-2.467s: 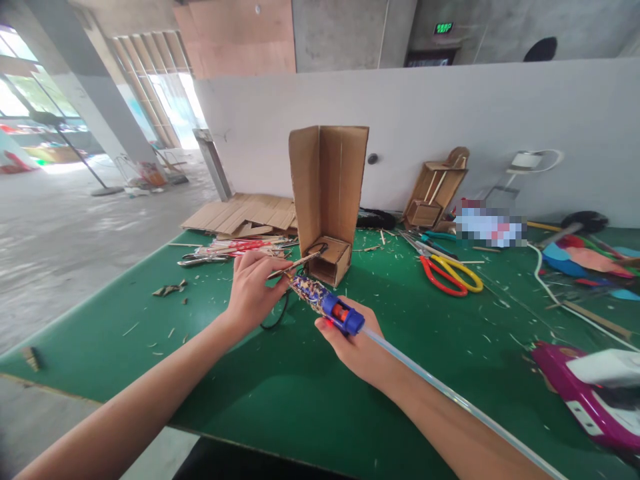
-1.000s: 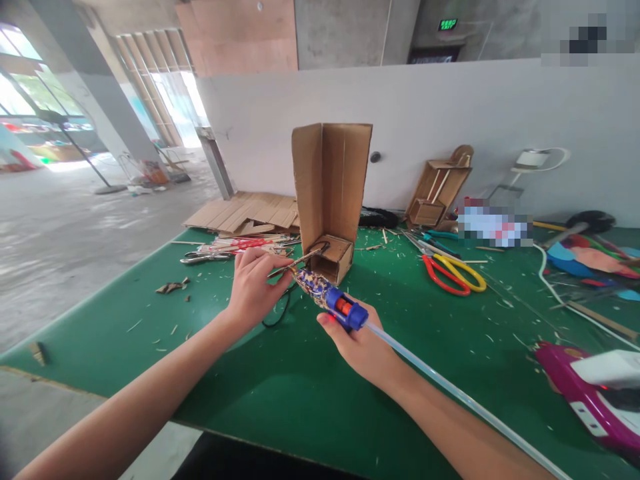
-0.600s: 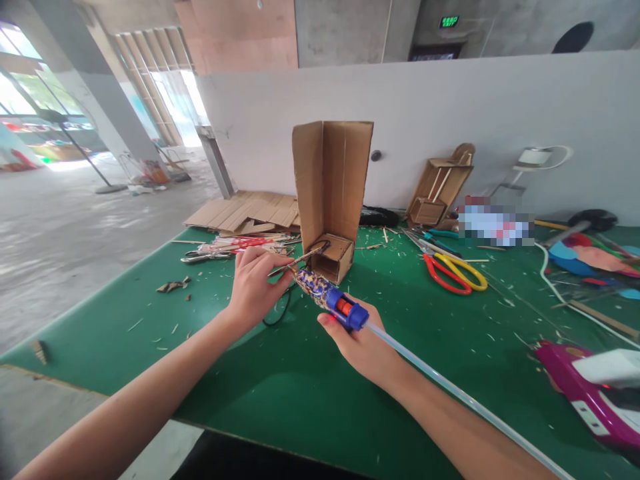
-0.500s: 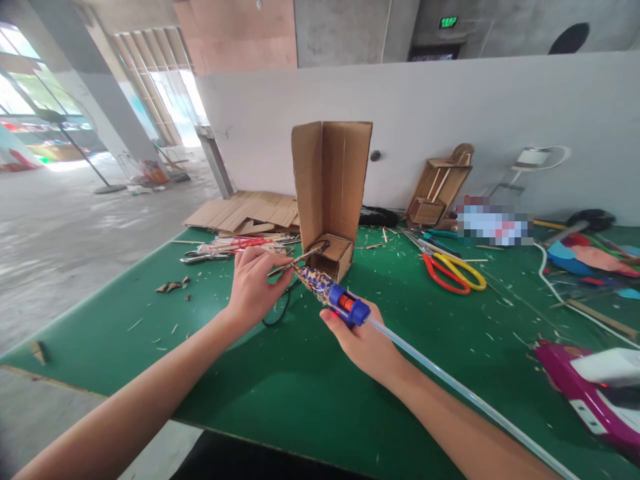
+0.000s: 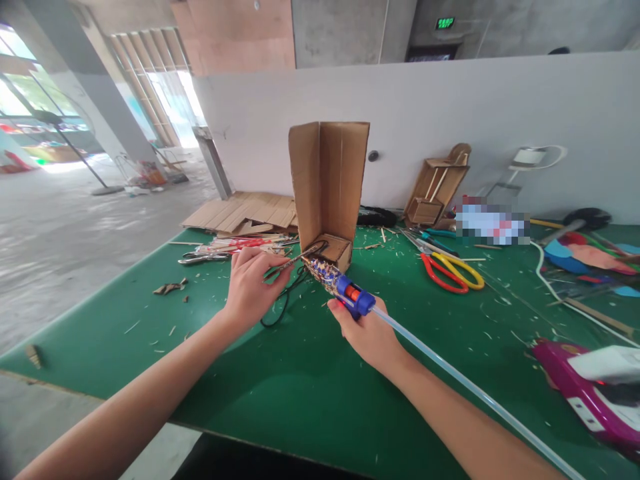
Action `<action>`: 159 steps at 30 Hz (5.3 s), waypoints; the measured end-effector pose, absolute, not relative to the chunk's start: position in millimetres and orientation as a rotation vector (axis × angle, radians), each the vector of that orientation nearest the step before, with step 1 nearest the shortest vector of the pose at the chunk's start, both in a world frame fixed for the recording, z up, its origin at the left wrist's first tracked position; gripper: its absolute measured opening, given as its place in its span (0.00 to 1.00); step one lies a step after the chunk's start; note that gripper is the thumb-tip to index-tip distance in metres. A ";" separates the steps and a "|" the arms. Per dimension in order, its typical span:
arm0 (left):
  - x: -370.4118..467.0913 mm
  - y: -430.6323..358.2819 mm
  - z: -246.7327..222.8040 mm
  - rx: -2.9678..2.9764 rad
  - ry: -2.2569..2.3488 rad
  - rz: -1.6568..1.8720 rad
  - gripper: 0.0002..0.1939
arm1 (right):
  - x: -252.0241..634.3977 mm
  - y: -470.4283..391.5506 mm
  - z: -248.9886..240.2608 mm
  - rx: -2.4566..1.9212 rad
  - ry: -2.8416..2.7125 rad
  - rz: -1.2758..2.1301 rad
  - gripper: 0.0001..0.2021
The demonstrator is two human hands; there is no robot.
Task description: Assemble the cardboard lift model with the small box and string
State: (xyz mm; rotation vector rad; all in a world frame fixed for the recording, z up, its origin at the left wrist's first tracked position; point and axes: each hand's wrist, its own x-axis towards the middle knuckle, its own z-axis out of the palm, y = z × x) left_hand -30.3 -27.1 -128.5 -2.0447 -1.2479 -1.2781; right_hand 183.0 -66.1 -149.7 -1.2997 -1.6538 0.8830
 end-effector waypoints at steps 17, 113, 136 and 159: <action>-30.1 -28.0 -128.4 -2.071 -1.193 -1.278 0.02 | 179.8 -72.7 -144.7 -1.187 -1.637 1.048 0.20; -128.9 -63.1 -113.3 -1.987 -1.697 -1.916 0.09 | 184.8 -64.2 -143.2 -1.060 -1.510 1.040 0.22; -37.8 -32.6 -109.7 -2.180 -1.143 -1.526 0.10 | 183.5 -84.9 -130.0 -0.686 -1.864 0.485 0.07; -39.2 -33.0 -110.6 -2.132 -1.193 -1.510 0.08 | 184.7 -81.3 -134.9 -0.884 -1.833 0.437 0.09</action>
